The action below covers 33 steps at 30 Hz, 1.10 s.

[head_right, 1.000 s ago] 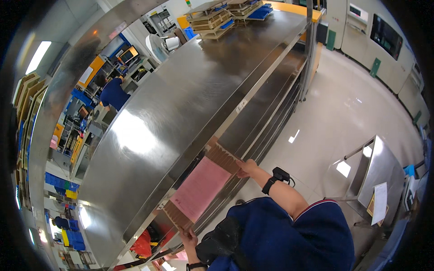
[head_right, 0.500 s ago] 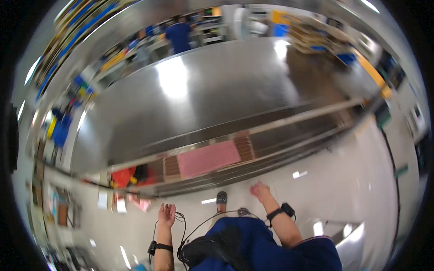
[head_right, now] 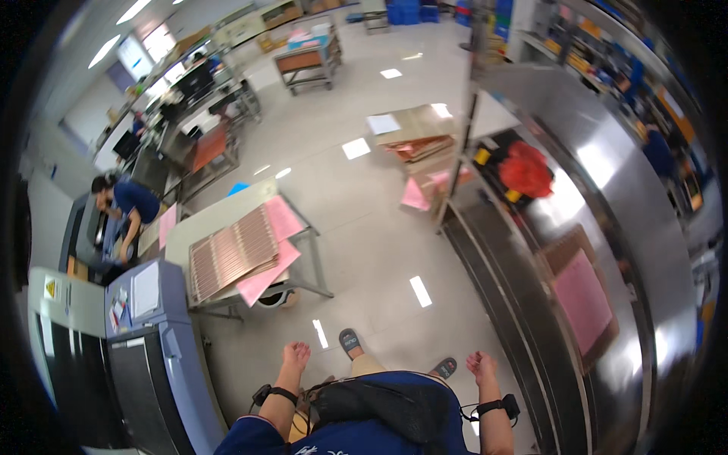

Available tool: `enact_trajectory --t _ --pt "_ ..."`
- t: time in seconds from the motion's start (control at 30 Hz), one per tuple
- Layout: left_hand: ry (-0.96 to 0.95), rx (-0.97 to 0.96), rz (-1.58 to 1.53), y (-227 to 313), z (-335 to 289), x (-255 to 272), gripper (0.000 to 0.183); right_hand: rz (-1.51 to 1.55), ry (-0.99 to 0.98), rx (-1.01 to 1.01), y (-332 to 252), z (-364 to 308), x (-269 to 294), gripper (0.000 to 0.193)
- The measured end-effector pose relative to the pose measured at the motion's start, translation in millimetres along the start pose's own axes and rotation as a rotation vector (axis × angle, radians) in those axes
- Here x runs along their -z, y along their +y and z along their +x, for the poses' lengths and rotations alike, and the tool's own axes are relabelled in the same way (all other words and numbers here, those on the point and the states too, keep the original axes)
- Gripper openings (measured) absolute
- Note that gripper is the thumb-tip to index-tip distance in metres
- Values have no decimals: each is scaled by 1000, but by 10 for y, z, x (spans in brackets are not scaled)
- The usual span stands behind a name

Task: Sorting and stacking thin metal sheets with copper-colored patterns based on production sheets.

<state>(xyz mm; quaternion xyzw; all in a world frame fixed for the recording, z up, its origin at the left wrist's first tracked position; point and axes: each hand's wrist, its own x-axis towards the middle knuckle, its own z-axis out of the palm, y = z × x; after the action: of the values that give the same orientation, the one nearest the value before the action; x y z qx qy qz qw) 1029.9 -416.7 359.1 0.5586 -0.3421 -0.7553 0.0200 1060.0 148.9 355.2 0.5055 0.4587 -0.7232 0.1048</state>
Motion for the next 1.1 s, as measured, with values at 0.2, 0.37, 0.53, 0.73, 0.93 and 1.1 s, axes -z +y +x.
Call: enact_trajectory --t 0.2,0.37,0.53,0.73,0.93,1.1 --pt "145 -97 -127 864 362 1281 19 -313 -121 23 218 164 -2051 27" --pt "283 -242 -168 1656 480 1732 19 -604 -462 57 512 -250 -4326 29" --pt "355 -319 -71 2147 753 1761 26 -912 -637 161 797 -188 -5882 31" --pt "354 -263 258 2655 1518 1605 44 -1041 -637 414 1045 26 -7097 45" --pt "526 -309 459 3499 2129 1328 70 -1293 -564 566 1116 333 -7464 63" --pt "695 -393 395 3726 2589 1468 46 -1102 -668 188 1086 -147 -7671 32"
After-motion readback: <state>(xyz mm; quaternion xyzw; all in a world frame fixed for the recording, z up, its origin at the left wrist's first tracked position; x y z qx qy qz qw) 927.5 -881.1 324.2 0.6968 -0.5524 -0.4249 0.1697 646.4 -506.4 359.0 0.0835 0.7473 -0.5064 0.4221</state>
